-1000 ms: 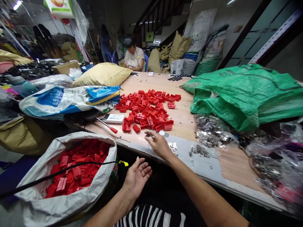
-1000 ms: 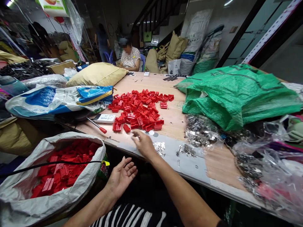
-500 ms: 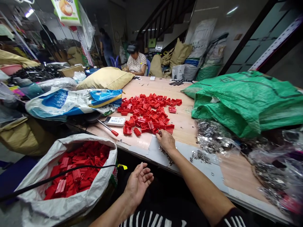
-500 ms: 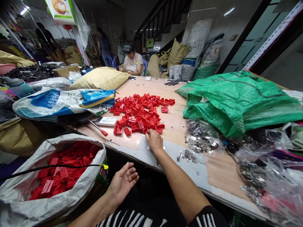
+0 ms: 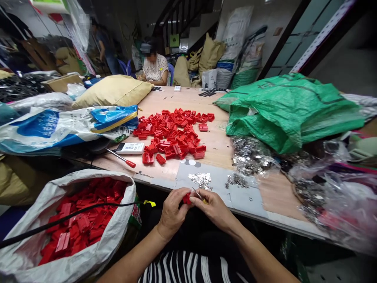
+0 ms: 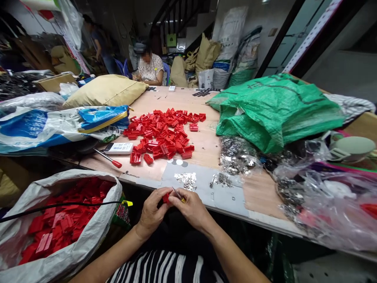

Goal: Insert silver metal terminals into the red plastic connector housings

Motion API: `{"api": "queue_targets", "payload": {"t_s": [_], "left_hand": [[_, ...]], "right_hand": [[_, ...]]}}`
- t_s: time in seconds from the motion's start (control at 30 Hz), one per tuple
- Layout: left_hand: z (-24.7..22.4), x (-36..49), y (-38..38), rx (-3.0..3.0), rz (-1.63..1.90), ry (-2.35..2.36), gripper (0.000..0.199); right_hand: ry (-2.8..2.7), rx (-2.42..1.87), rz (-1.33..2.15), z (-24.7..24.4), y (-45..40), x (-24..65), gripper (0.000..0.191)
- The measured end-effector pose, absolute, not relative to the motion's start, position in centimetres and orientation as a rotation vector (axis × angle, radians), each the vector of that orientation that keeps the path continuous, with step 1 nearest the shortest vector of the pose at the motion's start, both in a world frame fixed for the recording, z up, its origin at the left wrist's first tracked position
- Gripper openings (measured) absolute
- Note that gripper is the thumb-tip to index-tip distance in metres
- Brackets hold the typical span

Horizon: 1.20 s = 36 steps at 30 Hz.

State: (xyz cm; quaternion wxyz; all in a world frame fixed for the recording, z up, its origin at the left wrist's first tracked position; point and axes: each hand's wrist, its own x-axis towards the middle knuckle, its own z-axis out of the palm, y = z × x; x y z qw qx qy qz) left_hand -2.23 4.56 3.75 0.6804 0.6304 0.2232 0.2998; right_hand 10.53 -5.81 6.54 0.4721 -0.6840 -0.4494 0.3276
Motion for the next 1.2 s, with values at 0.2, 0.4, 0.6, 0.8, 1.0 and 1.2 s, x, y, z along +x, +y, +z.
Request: {"api": "queue_targets", "payload": {"t_s": [0.2, 0.4, 0.6, 0.8, 1.0, 1.2], "left_hand": [[3.9, -2.7, 3.9, 0.903, 0.481, 0.570, 0.033], [4.5, -2.6, 3.8, 0.678, 0.380, 0.518, 0.042], [4.9, -1.9, 3.4, 0.761, 0.445, 0.544, 0.048], [4.9, -2.0, 3.6, 0.915, 0.570, 0.560, 0.046], [5.2, -2.1, 3.6, 0.872, 0.539, 0.540, 0.050], [5.4, -2.4, 3.5, 0.689, 0.354, 0.488, 0.059]], "right_hand": [[-0.884, -2.152, 0.254, 4.9, -10.7, 16.7, 0.030], [-0.827, -2.490, 0.016, 2.8, -12.8, 19.4, 0.021], [-0.769, -2.712, 0.005, 2.7, -10.8, 18.8, 0.019], [-0.920, -2.622, -0.044, 2.3, -10.2, 18.5, 0.013], [-1.041, -2.419, 0.000, 2.2, -11.6, 17.7, 0.018], [-0.954, -2.426, 0.060, 2.6, -12.5, 18.5, 0.017]]}}
